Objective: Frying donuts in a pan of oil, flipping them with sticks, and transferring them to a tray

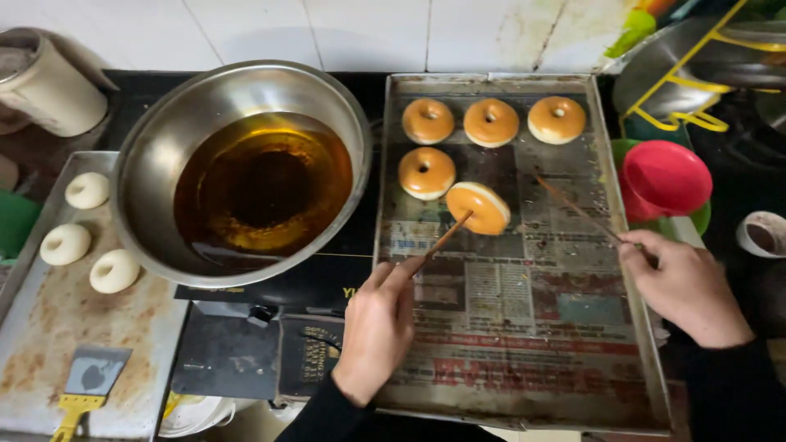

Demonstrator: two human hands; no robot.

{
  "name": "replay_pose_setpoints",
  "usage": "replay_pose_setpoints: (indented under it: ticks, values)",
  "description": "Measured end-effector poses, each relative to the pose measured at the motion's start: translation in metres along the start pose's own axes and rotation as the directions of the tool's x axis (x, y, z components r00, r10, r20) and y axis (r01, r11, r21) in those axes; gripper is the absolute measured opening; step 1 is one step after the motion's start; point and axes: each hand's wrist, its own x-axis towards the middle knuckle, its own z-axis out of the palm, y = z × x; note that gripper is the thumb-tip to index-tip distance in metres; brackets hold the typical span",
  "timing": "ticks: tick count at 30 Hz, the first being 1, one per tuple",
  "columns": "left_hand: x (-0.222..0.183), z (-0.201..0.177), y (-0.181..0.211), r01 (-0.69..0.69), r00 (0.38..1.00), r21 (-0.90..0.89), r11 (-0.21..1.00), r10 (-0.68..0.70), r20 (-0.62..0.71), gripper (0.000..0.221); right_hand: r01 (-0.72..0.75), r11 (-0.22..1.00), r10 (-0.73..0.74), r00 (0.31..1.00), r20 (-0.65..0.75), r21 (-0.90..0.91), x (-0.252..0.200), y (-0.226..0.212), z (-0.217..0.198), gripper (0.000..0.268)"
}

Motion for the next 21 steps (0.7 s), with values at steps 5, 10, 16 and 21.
replay_pose_setpoints:
  ticks: [5,10,16,21]
  values:
    - [0.032,0.024,0.007,-0.053,0.994,0.315,0.948,0.019,0.109,0.067,-0.098,0.995,0.098,0.989,0.115,-0.005,-0.009,-0.006,0.001,0.044]
    - [0.091,0.047,0.037,-0.097,0.969,0.573,0.814,-0.054,0.24,0.069,-0.102,0.993,0.092,0.984,0.149,0.055,0.0,0.003,0.014,0.043]
    - [0.15,0.05,0.079,-0.157,0.922,0.773,0.614,-0.19,0.338,0.019,-0.053,0.995,0.044,0.994,0.102,0.083,-0.001,-0.001,0.019,0.041]
    - [0.186,0.071,0.069,-0.223,0.964,0.852,0.473,-0.02,0.264,0.056,-0.063,0.995,0.055,0.993,0.108,0.08,-0.004,0.001,0.02,0.044]
